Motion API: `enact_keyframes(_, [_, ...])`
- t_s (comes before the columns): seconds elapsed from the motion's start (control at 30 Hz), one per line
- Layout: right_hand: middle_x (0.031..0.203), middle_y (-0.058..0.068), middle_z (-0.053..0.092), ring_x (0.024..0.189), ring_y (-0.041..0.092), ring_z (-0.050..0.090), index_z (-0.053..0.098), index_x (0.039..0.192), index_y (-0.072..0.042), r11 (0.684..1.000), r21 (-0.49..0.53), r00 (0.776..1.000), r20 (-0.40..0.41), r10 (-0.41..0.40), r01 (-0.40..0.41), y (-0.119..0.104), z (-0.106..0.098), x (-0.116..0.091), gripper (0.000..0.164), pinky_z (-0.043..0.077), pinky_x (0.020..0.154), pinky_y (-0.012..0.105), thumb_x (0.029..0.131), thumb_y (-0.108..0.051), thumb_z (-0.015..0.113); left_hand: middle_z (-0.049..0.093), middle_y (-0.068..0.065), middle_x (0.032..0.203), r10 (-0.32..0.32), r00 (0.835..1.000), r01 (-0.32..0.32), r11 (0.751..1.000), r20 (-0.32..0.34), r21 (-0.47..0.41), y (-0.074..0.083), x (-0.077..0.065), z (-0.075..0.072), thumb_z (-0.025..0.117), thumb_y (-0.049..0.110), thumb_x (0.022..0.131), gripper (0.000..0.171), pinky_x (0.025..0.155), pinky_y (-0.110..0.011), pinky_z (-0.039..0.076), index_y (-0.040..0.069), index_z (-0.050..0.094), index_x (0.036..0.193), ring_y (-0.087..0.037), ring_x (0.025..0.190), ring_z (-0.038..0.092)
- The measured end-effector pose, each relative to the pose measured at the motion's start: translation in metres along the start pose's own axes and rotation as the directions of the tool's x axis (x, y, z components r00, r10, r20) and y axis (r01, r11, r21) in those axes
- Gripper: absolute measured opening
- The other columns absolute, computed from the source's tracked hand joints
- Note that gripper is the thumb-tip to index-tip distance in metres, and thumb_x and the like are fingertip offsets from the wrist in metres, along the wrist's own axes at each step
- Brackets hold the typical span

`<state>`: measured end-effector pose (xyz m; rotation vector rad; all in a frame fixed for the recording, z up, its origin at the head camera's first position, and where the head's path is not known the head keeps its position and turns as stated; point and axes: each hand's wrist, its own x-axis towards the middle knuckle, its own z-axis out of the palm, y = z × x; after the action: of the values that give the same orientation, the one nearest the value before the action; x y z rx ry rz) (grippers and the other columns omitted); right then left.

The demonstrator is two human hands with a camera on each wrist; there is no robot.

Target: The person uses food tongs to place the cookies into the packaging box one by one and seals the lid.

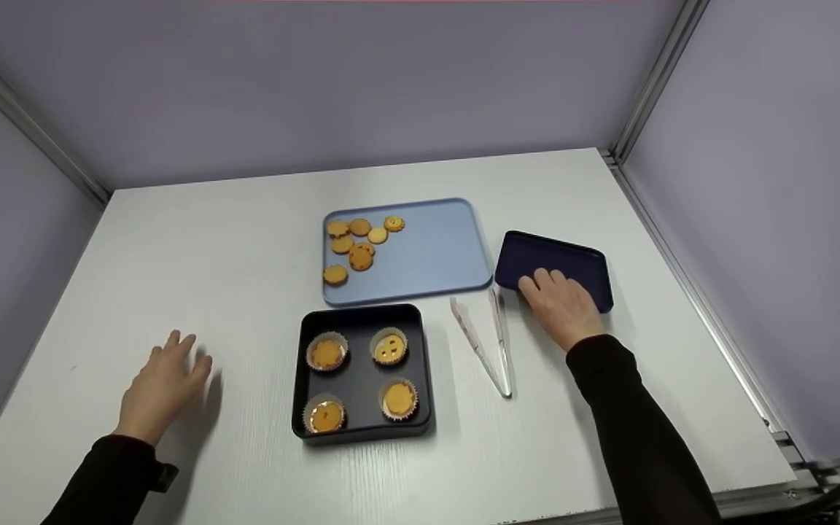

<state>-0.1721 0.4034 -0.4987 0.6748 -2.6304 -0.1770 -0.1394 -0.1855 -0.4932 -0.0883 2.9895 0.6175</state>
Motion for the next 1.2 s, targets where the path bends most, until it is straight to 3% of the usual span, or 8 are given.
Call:
enact_keyframes(0.17, [0.083,0.011,0.037,0.069,0.027,0.035,0.042,0.096,0.001,1.000,0.004,1.000,-0.028,0.010,-0.010,0.002,-0.005,0.003,0.026,0.033,0.054,0.037,0.085,0.016,0.060,0.026,-0.035,0.159,-0.001,1.000,0.001,1.000,-0.004,-0.006,0.001,0.000,0.000,0.050,0.024,0.103,0.058,0.114,-0.073,0.024,-0.009,0.043,0.150,-0.060,0.145,0.024])
enact_keyframes(0.33, [0.087,0.017,0.041,0.072,0.034,0.041,0.045,0.103,0.006,1.000,0.015,0.991,-0.133,0.020,-0.018,0.006,-0.014,0.009,0.015,0.040,0.057,0.042,0.091,0.012,0.051,0.026,-0.035,0.159,-0.006,1.000,0.006,1.000,-0.005,-0.003,0.001,0.001,0.001,0.052,0.024,0.102,0.057,0.114,-0.072,0.024,-0.008,0.044,0.149,-0.059,0.145,0.024])
enact_keyframes(0.43, [0.088,0.020,0.047,0.074,0.037,0.043,0.046,0.107,0.007,0.999,0.033,0.976,-0.216,0.039,-0.033,0.008,-0.023,0.014,0.010,0.042,0.058,0.044,0.098,0.004,0.051,0.027,-0.035,0.159,-0.010,1.000,0.010,1.000,-0.011,0.003,0.001,0.002,0.001,0.052,0.024,0.102,0.057,0.114,-0.073,0.024,-0.008,0.045,0.149,-0.059,0.144,0.024])
enact_keyframes(0.53, [0.086,0.020,0.053,0.074,0.037,0.045,0.049,0.111,0.007,0.996,0.063,0.954,-0.291,0.078,-0.062,0.010,-0.032,0.020,0.017,0.044,0.057,0.044,0.099,-0.002,0.057,0.027,-0.035,0.159,-0.010,1.000,0.010,1.000,-0.012,0.001,0.001,0.002,0.002,0.053,0.024,0.102,0.057,0.114,-0.073,0.024,-0.009,0.045,0.148,-0.059,0.144,0.024])
enact_keyframes(0.73, [0.091,0.025,0.060,0.078,0.043,0.058,0.051,0.121,0.008,0.975,0.153,0.926,-0.319,0.203,-0.161,0.010,-0.048,0.027,0.023,0.052,0.061,0.051,0.101,-0.002,0.059,0.026,-0.035,0.159,-0.006,1.000,0.006,1.000,-0.009,-0.009,0.000,0.001,0.002,0.052,0.023,0.102,0.057,0.114,-0.073,0.025,-0.009,0.044,0.149,-0.060,0.144,0.025])
enact_keyframes(0.9, [0.103,0.029,0.064,0.078,0.050,0.066,0.052,0.122,0.008,0.923,0.252,0.892,-0.278,0.356,-0.289,0.008,-0.061,0.032,0.024,0.052,0.060,0.061,0.103,-0.006,0.057,0.024,-0.035,0.160,0.003,1.000,-0.003,1.000,0.004,-0.020,0.000,0.001,0.001,0.050,0.024,0.103,0.058,0.114,-0.074,0.023,-0.009,0.042,0.150,-0.060,0.145,0.022])
enact_keyframes(1.2, [0.115,0.038,0.063,0.099,0.063,0.059,0.052,0.127,0.012,0.760,0.491,0.782,-0.224,0.582,-0.426,0.012,-0.083,0.044,0.031,0.044,0.084,0.069,0.105,-0.009,0.056,0.024,-0.036,0.160,0.005,1.000,-0.005,1.000,0.006,-0.016,0.000,0.003,-0.001,0.050,0.024,0.103,0.059,0.114,-0.073,0.023,-0.009,0.041,0.150,-0.060,0.144,0.023])
